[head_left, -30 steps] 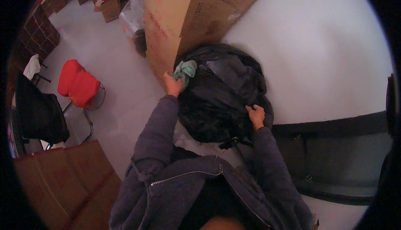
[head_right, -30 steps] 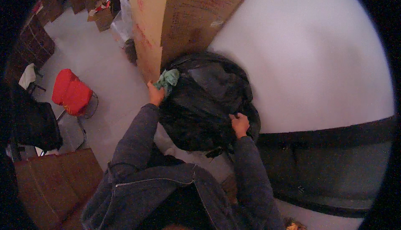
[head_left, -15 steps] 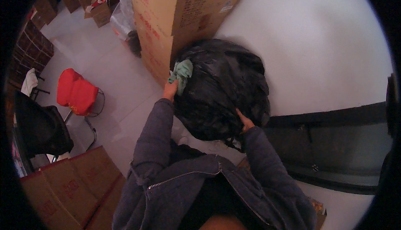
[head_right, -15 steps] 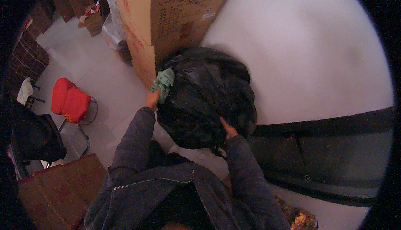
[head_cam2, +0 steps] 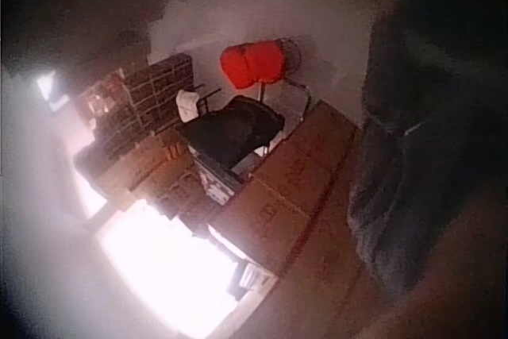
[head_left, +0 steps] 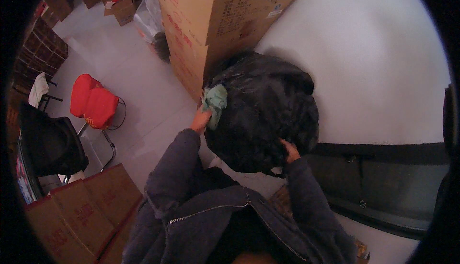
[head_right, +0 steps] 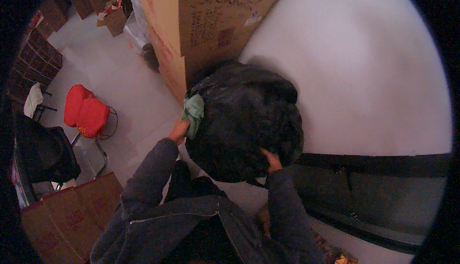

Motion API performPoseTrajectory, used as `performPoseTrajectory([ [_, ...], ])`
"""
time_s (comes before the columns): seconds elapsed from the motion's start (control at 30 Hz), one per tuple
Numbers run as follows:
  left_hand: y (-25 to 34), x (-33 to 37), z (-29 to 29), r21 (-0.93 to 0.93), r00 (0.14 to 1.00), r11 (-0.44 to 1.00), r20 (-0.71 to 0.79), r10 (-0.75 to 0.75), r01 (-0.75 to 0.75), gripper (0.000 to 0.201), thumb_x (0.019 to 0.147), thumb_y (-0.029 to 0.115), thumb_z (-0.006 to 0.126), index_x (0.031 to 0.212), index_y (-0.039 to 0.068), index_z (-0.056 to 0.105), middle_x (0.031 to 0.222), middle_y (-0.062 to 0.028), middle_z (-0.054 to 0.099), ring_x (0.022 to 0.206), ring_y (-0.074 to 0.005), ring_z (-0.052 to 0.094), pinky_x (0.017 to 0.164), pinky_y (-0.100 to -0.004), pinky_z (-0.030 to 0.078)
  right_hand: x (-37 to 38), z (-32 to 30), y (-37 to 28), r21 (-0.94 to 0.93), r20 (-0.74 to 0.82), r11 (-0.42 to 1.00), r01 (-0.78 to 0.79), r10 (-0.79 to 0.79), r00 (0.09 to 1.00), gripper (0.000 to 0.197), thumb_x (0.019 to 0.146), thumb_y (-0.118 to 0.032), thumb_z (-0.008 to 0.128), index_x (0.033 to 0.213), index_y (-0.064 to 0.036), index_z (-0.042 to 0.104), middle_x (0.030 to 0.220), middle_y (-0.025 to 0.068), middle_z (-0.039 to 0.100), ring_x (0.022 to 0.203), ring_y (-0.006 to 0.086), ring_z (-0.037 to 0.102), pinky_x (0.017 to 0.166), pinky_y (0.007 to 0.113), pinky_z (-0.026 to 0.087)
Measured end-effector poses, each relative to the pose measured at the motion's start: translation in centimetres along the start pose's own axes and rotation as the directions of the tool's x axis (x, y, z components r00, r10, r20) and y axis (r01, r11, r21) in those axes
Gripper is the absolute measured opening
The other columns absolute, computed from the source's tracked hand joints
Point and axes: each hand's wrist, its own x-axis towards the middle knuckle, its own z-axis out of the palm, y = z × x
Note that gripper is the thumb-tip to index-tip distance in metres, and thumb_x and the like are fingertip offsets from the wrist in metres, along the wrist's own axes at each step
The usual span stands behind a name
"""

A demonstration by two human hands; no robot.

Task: The person wipes a black plastic bag with a green cloth, then walks through a storage area and wipes a cardboard box. The person also picks up a plastic container with playing cards and places it on a table.

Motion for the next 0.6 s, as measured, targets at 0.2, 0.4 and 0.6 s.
performPoseTrajectory([
  [0.2, -2.8, -6.1, -0.3, 0.075, 0.994, 0.994, -0.075, -0.073, 0.079, 0.042, 0.08, 0.004, 0.049, 0.122, 0.004, 0.044, 0.109, -0.0078, 0.053, 0.094, -0.0213, 0.052, 0.08, -0.0337, 0.043, 1.8, -2.0, -7.8, -0.207, -0.096, 0.948, -0.24, 0.225, 0.97, 0.065, 0.069, -0.025, 0.073, 0.124, -0.0029, 0.046, 0.124, 0.0102, 0.049, 0.113, 0.0266, 0.048, 0.095, 0.037, 0.04],
  [0.4, -6.0, -10.8, 2.0, -0.028, 0.981, 0.984, -0.086, -0.176, 0.174, 0.057, 0.079, 0.002, 0.052, 0.132, 0.007, 0.031, 0.116, -0.0076, 0.049, 0.1, -0.0208, 0.049, 0.081, -0.034, 0.043, 9.2, -7.5, -8.6, -0.576, 0.172, 0.814, -0.073, 0.209, 0.963, 0.048, 0.075, -0.019, 0.066, 0.119, -0.0038, 0.053, 0.123, 0.0089, 0.053, 0.114, 0.0233, 0.048, 0.097, 0.035, 0.038],
  [0.6, -7.3, -12.4, 3.1, -0.067, 0.986, 0.986, -0.056, -0.157, 0.153, 0.058, 0.085, 0.003, 0.05, 0.136, 0.011, 0.024, 0.123, -0.0064, 0.044, 0.108, -0.0225, 0.047, 0.089, -0.0355, 0.041, 13.0, -7.9, -8.4, -0.185, -0.031, 0.841, -0.509, 0.513, 0.858, 0.04, 0.079, -0.008, 0.06, 0.119, -0.0062, 0.054, 0.119, 0.0122, 0.055, 0.113, 0.0246, 0.049, 0.099, 0.035, 0.037],
])
